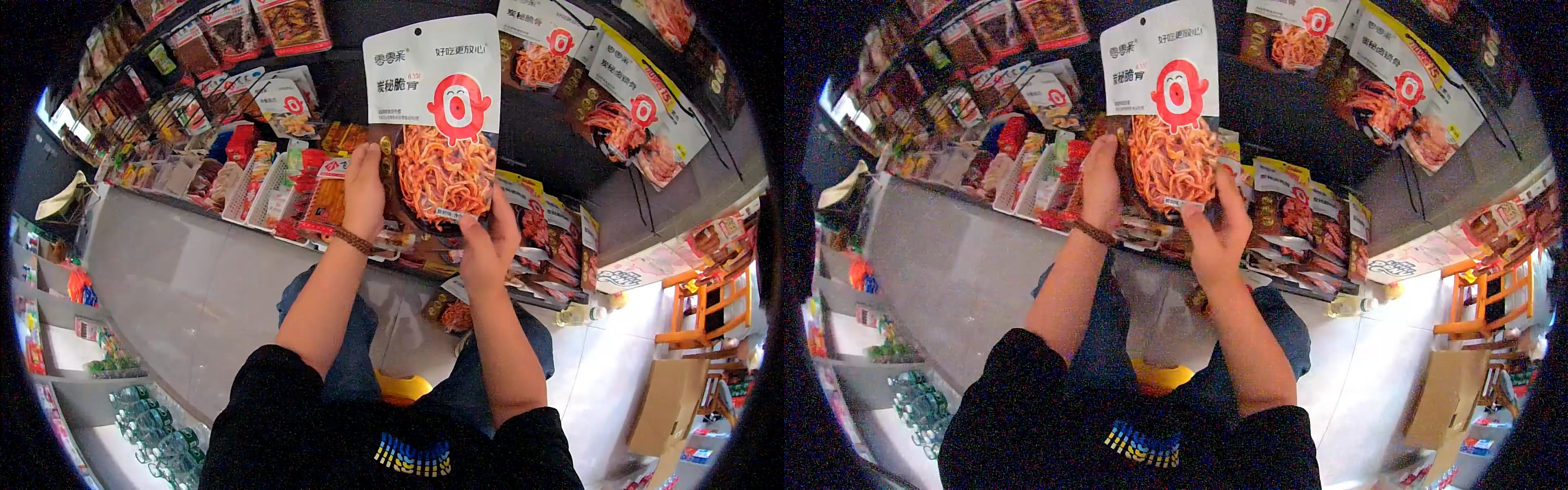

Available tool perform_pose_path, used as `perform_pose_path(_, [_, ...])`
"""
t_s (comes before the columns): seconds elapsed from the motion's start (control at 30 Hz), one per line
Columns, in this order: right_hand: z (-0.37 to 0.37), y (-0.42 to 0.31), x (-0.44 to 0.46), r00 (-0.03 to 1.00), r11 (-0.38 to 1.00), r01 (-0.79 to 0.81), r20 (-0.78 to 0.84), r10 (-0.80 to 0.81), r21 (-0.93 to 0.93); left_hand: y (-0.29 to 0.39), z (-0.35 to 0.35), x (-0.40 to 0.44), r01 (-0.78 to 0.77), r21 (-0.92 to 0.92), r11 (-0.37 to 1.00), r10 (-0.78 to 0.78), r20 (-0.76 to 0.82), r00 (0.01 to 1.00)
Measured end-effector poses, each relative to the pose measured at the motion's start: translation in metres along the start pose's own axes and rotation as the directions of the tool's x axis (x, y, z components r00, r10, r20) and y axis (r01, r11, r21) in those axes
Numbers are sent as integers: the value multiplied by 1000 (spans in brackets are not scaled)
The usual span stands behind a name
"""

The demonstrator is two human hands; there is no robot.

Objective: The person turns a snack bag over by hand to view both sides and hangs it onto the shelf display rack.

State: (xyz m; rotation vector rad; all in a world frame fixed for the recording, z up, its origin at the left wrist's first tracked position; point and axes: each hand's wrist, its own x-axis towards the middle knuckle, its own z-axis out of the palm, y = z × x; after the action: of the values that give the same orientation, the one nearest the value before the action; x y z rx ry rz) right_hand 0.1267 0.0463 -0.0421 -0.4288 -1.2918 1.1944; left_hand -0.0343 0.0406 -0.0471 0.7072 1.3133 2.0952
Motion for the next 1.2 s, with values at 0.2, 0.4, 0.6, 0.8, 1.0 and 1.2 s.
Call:
perform_pose_path(0.2, [27, -5, -23, 984, 967, 106, 164, -69, -230, -8, -5, 6, -17, 24, 1000, 16, 48, 999])
perform_pose_path(0.4, [44, -17, -21, 911, 865, 373, 311, -271, -337, 4, 0, -4, 73, -128, 989, -54, 143, 988])
perform_pose_path(0.6, [48, -19, -23, 854, 767, 495, 391, -343, -409, -6, -6, -2, 239, -176, 955, -204, 194, 960])
perform_pose_path(0.8, [49, -18, -24, 841, 742, 517, 416, -347, -427, -23, -13, 4, 319, -338, 885, -215, 311, 926])
perform_pose_path(1.0, [49, -18, -24, 841, 747, 515, 420, -343, -421, -28, -14, 6, 266, -253, 930, -198, 267, 943])
perform_pose_path(1.2, [42, -18, -22, 896, 862, 393, 347, -279, -322, -4, -3, -3, 127, -132, 983, -106, 156, 982])
